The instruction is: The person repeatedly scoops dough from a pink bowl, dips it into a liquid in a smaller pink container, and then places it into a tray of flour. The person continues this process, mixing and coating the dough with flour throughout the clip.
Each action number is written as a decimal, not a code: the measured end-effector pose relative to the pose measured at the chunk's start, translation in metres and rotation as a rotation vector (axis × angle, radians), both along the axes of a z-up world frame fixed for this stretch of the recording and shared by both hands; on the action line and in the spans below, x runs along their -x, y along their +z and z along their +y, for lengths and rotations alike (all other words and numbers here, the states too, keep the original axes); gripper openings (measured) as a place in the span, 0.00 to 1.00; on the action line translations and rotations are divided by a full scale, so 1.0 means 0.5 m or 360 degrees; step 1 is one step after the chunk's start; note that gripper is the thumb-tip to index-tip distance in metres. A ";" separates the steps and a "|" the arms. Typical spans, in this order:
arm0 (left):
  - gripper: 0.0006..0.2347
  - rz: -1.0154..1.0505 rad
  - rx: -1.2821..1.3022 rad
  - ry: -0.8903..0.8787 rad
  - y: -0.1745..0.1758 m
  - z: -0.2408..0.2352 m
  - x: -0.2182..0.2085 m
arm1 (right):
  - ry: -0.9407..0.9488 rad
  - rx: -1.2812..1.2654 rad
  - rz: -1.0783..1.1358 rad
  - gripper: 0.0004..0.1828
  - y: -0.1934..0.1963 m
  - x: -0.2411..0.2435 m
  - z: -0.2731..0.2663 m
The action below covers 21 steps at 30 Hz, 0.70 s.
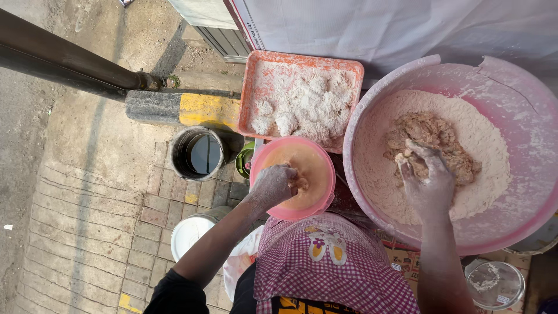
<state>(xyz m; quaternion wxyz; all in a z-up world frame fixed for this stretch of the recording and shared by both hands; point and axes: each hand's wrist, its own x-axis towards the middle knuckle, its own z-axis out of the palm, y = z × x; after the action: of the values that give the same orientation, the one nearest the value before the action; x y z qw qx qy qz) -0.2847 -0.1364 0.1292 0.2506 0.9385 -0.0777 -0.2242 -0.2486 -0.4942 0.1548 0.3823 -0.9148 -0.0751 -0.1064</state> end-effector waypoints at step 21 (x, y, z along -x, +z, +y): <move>0.14 -0.0178 0.0549 0.0574 0.143 0.070 0.097 | 0.1266 0.1619 0.0844 0.29 -0.245 -0.448 0.490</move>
<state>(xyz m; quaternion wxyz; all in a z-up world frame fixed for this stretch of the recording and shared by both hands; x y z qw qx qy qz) -0.3330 -0.1013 0.2006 0.4383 0.8915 0.0402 -0.1072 -0.0244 -0.2493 0.0324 -0.0783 -0.8784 -0.3489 0.3170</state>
